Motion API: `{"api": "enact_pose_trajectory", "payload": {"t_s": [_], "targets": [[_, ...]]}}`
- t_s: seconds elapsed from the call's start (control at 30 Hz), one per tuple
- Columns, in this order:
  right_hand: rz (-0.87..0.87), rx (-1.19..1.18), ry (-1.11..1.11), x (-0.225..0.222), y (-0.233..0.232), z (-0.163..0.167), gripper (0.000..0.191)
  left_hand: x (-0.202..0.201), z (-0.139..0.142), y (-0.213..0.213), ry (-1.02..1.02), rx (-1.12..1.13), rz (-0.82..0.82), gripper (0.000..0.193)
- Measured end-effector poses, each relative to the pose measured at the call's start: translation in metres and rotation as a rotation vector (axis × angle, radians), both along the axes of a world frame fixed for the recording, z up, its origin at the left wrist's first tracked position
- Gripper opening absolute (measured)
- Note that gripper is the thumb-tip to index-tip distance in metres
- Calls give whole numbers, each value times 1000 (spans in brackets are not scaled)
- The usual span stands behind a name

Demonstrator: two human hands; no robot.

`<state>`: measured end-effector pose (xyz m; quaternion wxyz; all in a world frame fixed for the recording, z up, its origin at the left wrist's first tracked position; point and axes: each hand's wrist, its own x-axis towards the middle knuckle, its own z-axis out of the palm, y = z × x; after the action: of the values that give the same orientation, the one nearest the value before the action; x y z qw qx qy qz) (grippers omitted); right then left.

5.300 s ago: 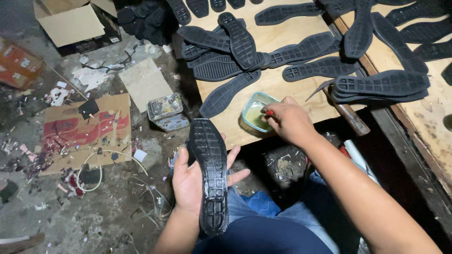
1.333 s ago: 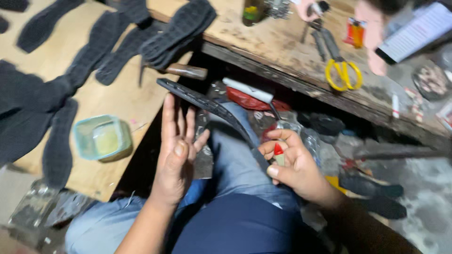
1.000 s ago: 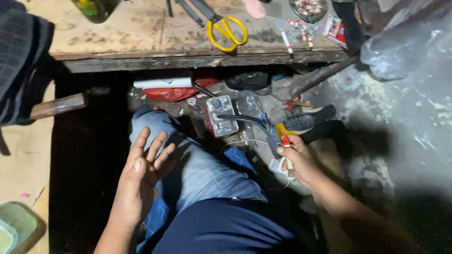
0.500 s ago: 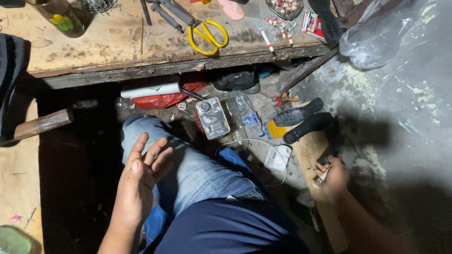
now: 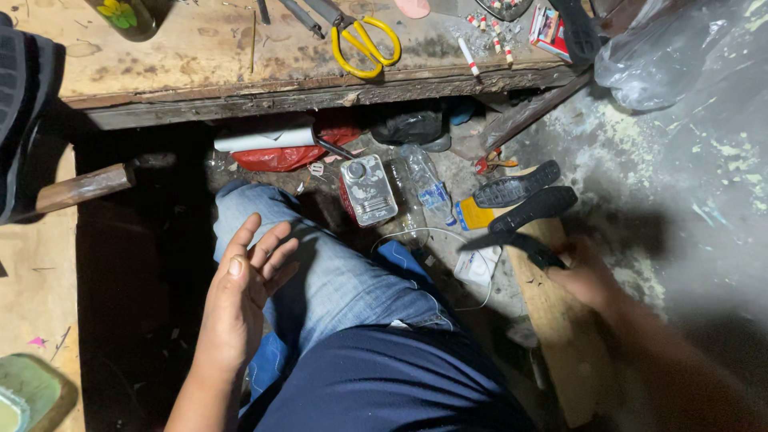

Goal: The person applies a yellowish liquid to the bottom of black shoe soles using a small brush. They repeatedly dip the brush into a container and coat each sole, then place the treated soles on a nearby surface. The process is repeated for multiple soles.

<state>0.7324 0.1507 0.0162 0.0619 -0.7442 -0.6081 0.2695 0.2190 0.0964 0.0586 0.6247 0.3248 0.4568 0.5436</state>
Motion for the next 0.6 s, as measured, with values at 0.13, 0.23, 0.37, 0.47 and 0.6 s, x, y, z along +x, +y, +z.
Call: {"api": "enact_pose_trajectory", "payload": {"t_s": [0.13,0.23,0.37,0.47,0.6], "targets": [[417,16,-148,22,3,3,48,2,-2,-4,8,-14,29,91],[565,23,-240,38,11,2,46,4,-6,-6,10,-22,34,89],[788,118,-336,60,24,2,55,11,-11,-6,16,-30,48,88],[773,129,-357,73,31,2,52,16,-11,-5,33,-57,63,87],[769,67,-630,86,46,-7,41,27,-11,-1,48,-94,95,85]]}}
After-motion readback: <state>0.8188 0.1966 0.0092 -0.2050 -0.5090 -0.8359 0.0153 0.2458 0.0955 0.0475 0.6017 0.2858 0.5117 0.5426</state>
